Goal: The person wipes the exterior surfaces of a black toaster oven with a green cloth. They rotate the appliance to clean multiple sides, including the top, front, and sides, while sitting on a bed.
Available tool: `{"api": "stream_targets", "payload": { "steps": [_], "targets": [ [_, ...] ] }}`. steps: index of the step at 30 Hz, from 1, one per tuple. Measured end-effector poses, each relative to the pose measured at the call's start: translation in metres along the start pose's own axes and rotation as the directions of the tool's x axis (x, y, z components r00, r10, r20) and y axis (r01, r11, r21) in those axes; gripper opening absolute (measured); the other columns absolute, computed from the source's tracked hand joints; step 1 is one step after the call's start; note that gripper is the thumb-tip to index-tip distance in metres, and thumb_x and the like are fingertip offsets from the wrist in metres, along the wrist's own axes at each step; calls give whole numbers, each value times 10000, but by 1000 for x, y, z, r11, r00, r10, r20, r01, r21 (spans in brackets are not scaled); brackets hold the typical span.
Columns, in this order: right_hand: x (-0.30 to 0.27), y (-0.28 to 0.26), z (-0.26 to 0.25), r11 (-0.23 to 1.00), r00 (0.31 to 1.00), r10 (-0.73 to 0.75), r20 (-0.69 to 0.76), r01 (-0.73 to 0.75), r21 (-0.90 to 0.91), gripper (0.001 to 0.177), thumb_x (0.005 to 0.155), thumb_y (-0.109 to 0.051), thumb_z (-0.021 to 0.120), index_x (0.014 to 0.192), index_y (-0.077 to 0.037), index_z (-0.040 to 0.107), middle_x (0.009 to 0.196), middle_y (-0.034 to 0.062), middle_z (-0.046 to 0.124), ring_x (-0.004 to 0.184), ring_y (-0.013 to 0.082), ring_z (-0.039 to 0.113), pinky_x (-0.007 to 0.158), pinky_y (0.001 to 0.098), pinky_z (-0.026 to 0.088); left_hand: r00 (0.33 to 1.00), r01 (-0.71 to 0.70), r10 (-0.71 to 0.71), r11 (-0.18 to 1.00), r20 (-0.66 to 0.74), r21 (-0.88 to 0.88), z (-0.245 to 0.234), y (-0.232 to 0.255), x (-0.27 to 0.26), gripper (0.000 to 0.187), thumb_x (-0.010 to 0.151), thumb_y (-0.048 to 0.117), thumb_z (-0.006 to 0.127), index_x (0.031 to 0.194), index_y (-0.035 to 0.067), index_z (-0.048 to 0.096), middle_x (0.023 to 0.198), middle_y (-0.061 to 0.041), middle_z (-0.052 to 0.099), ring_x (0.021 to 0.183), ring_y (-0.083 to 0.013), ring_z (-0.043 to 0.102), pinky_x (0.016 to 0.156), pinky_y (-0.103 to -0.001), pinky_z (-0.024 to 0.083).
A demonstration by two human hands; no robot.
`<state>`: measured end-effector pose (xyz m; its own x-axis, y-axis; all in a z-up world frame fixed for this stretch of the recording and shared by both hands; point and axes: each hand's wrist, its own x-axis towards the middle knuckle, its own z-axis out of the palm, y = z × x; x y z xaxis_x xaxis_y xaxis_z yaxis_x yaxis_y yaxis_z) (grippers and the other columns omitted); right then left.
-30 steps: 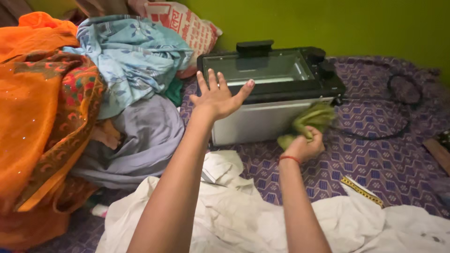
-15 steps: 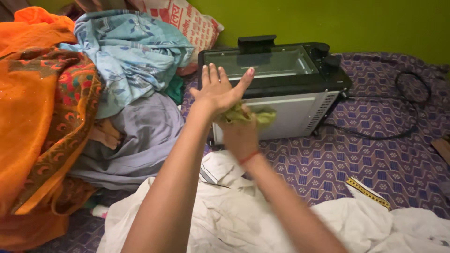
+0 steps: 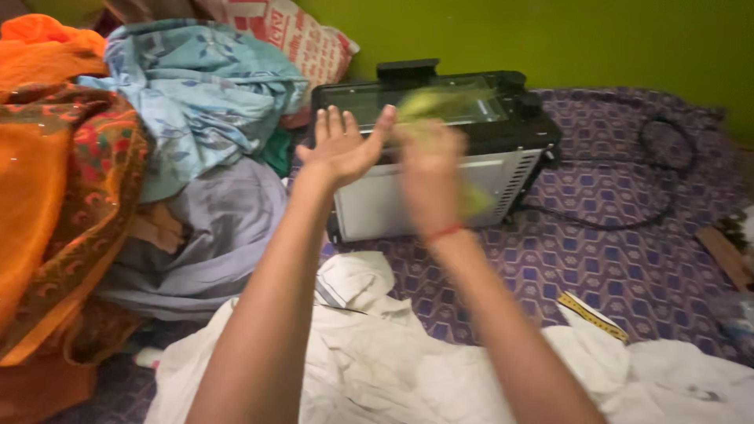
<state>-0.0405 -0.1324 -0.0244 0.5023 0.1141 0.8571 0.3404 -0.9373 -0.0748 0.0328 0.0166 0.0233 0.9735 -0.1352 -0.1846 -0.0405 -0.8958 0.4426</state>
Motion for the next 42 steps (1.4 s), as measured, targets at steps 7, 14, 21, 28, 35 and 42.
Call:
{"api": "stream_targets", "payload": {
  "steps": [7, 14, 21, 28, 35, 42],
  "targets": [
    [-12, -49, 4, 998, 999, -4, 42, 1, 63, 452, 916, -162, 698, 1341, -53, 593, 1404, 132, 526, 1341, 327, 498, 1023, 514, 434, 999, -37, 31, 983, -34, -178, 11, -24, -1, 1120, 810, 854, 22, 1629, 97, 132, 1725, -53, -14, 1594, -197, -56, 1205, -654, -14],
    [-94, 33, -12, 828, 836, 539, -100, -548, -116, 621, 1026, -162, 643, 1583, -91, 377, 1673, 252, 247, 1562, 411, 252, 1263, 496, 267, 1000, -2, -1, 995, -30, -99, 3, -3, -18, 1148, 803, 876, 51, 1623, 77, 139, 1731, -62, -24, 1596, -213, -67, 1200, -677, 6],
    [-95, -34, 70, 431, 458, 887, -52, -785, 445, 870, 864, 43, 523, 1609, 88, 77, 1684, 326, 109, 1584, 440, 143, 1312, 502, 124, 998, -10, 9, 1000, -67, -5, 1, 3, -20, 1177, 800, 897, 105, 1614, 49, 140, 1723, -90, 5, 1588, -237, -48, 1194, -681, 34],
    [-134, -78, 69, 989, 956, -74, 283, 35, 142, 496, 980, -178, 584, 1467, -158, 496, 1687, 164, 227, 1555, 425, 152, 1231, 632, 191, 997, -33, 35, 999, -70, 33, -8, 3, -22, 1206, 787, 920, 145, 1612, 39, 145, 1724, -99, -1, 1588, -227, -29, 1192, -677, 67],
    [-186, 57, 12, 978, 895, -17, 446, 108, -181, 229, 851, -167, 633, 1058, -234, 703, 1559, 26, 456, 1448, 331, 408, 1114, 715, 283, 997, -33, 36, 998, -74, 44, -4, 4, -27, 1234, 775, 934, 157, 1610, 25, 136, 1721, -106, 3, 1589, -235, -31, 1189, -686, 89],
    [-127, 77, 1, -182, -72, 961, 265, -891, 417, 426, 875, -126, 609, 1282, -54, 504, 1405, 229, 538, 1068, 397, 680, 878, 538, 572, 995, -34, 48, 988, -92, 149, -4, 11, -29, 1248, 781, 941, 177, 1610, 9, 132, 1718, -126, 29, 1591, -270, -8, 1181, -707, 108]
  ]
}}
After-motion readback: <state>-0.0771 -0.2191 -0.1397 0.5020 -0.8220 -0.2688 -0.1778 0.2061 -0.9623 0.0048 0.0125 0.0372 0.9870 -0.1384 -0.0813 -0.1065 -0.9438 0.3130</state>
